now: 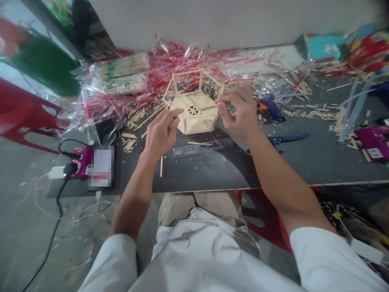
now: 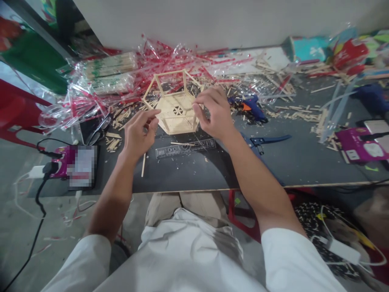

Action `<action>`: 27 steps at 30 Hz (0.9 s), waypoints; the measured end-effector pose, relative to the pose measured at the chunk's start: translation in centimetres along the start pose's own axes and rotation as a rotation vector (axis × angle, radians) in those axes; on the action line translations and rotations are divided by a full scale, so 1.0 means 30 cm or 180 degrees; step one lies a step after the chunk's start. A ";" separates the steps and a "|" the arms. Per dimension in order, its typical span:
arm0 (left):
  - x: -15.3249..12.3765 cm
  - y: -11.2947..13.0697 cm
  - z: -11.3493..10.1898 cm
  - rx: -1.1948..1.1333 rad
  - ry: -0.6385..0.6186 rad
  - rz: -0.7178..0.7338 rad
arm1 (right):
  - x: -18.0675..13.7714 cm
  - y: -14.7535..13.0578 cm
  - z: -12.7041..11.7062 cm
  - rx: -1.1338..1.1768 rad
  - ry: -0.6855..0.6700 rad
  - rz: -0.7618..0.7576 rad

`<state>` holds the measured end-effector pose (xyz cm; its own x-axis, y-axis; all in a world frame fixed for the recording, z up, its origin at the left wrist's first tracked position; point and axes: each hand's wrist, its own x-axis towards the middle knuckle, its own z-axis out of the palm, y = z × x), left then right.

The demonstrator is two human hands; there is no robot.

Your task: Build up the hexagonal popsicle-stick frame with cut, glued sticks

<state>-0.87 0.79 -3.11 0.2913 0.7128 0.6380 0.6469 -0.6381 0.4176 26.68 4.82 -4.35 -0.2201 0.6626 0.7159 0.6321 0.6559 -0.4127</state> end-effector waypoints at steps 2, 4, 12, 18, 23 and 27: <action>-0.005 0.000 0.013 0.0047 -0.0042 -0.0033 | -0.001 -0.011 -0.002 0.0081 -0.0188 0.0168; -0.008 -0.005 0.022 0.0067 -0.0072 -0.0053 | -0.003 -0.014 -0.005 0.0180 -0.0281 0.0234; -0.004 -0.028 0.055 0.0173 0.0050 -0.0042 | -0.001 -0.020 -0.026 0.0345 -0.0465 -0.0256; 0.011 -0.018 0.069 0.0081 0.0140 0.0057 | -0.005 -0.008 -0.021 0.0324 -0.0583 -0.0146; 0.008 -0.005 0.077 0.0055 0.0482 0.0163 | -0.006 -0.006 -0.010 0.0347 -0.0368 -0.0299; 0.010 0.002 0.066 -0.0038 0.0745 0.0185 | 0.000 -0.017 -0.021 0.0452 -0.0341 -0.0323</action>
<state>0.65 1.54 -4.19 0.1557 0.5887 0.7932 0.6249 -0.6806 0.3825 26.82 4.26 -3.78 -0.3599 0.6202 0.6971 0.4931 0.7607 -0.4221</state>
